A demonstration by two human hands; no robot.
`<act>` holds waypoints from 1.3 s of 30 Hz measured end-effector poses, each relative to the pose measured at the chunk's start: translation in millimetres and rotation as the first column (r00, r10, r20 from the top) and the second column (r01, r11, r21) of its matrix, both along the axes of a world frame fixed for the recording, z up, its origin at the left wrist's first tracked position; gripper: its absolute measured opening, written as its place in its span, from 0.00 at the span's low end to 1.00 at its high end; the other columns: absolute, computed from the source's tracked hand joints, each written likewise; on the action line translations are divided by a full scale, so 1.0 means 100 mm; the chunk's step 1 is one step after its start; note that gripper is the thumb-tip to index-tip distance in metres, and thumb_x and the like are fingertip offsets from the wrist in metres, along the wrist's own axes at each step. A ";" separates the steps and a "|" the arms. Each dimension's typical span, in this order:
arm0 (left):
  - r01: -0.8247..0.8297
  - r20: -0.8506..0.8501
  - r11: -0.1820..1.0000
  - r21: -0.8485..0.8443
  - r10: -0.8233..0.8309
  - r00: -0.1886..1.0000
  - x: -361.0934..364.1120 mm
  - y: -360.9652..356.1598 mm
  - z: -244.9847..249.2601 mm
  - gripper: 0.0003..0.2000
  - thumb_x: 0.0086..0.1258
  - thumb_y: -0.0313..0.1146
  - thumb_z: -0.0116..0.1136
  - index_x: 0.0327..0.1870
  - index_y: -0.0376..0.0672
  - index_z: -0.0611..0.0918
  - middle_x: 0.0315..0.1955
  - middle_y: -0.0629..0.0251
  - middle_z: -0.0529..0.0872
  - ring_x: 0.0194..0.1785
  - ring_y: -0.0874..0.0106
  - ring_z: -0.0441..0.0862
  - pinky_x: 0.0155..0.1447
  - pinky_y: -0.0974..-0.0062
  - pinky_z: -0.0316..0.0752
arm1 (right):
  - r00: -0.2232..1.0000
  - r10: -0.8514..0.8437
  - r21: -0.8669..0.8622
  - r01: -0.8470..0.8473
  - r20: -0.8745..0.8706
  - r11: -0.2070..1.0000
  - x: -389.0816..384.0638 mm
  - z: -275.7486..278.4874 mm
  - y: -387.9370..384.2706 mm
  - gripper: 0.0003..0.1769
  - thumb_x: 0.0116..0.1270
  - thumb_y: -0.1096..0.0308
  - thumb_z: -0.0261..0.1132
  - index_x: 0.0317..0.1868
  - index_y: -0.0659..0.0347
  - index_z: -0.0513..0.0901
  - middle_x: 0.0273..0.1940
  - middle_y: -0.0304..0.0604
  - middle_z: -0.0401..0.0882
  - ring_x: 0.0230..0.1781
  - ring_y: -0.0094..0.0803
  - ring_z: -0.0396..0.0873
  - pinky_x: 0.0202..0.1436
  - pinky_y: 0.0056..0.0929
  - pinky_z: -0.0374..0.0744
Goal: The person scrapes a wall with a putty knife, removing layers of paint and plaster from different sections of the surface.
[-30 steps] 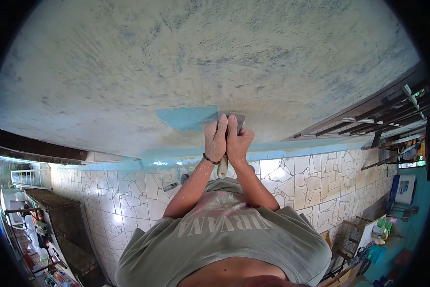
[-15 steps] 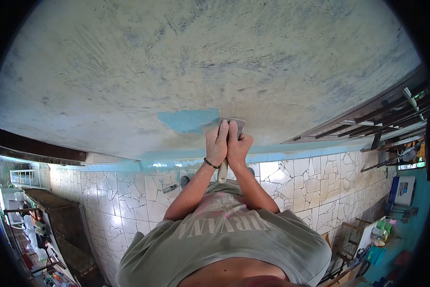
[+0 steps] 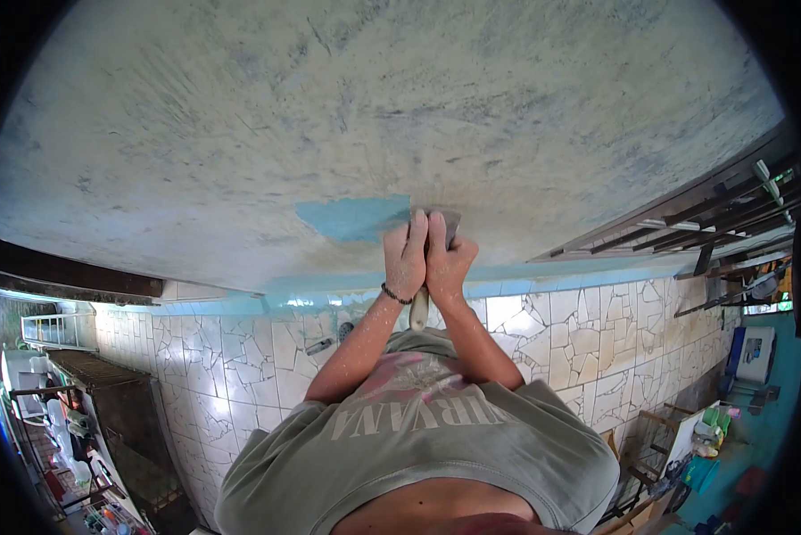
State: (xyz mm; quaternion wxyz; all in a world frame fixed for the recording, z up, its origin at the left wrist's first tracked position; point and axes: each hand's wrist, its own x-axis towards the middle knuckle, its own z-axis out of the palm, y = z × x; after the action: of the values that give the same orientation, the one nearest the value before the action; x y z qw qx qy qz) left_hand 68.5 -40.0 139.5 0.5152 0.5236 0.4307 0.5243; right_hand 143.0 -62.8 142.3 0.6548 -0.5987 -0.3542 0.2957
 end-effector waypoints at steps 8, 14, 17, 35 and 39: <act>-0.059 -0.008 0.998 -0.012 0.059 0.998 0.09 -0.05 -0.45 0.23 0.81 0.47 0.48 0.30 0.33 0.78 0.24 0.71 0.77 0.31 0.80 0.68 0.33 0.74 0.68 | 0.999 -0.020 -0.008 0.019 -0.046 1.000 0.00 -0.37 -0.01 0.24 0.72 0.61 0.66 0.22 0.71 0.77 0.16 0.30 0.69 0.22 0.14 0.64 0.20 0.27 0.64; -0.016 0.024 1.000 0.020 0.016 1.000 0.05 -0.01 0.07 0.24 0.81 0.47 0.48 0.30 0.33 0.78 0.24 0.72 0.77 0.32 0.81 0.69 0.34 0.76 0.68 | 1.000 0.001 0.049 0.000 -0.017 0.999 0.02 0.05 0.02 0.23 0.72 0.61 0.66 0.24 0.71 0.79 0.17 0.30 0.71 0.23 0.14 0.65 0.21 0.26 0.66; -0.037 0.054 0.999 -0.018 0.038 0.998 0.10 -0.08 -0.21 0.23 0.81 0.46 0.49 0.32 0.33 0.79 0.25 0.72 0.77 0.33 0.81 0.70 0.37 0.76 0.69 | 0.998 -0.037 0.013 0.038 -0.054 0.999 -0.03 -0.27 -0.05 0.27 0.72 0.59 0.66 0.20 0.71 0.76 0.17 0.28 0.69 0.22 0.15 0.63 0.20 0.28 0.62; 0.016 0.050 0.996 -0.084 -0.012 0.999 0.00 -0.01 -0.20 0.23 0.81 0.47 0.48 0.37 0.31 0.82 0.30 0.70 0.82 0.36 0.80 0.73 0.40 0.76 0.71 | 0.999 -0.006 -0.010 0.006 -0.033 1.000 -0.03 -0.11 -0.07 0.28 0.74 0.58 0.65 0.18 0.70 0.76 0.17 0.29 0.70 0.21 0.16 0.63 0.20 0.27 0.61; -0.041 0.041 0.997 -0.059 0.044 0.998 0.08 -0.08 -0.24 0.24 0.81 0.47 0.48 0.34 0.32 0.80 0.26 0.71 0.79 0.33 0.81 0.71 0.37 0.76 0.69 | 0.993 -0.029 0.009 0.031 -0.112 0.999 -0.07 -0.27 -0.05 0.29 0.74 0.58 0.65 0.18 0.71 0.75 0.16 0.29 0.69 0.21 0.16 0.63 0.19 0.28 0.61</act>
State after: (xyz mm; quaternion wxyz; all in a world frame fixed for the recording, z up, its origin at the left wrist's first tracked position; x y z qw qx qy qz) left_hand 76.1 -48.3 115.6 0.5281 0.4878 0.4458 0.5333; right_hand 136.4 -67.4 115.1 0.6811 -0.5830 -0.3095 0.3170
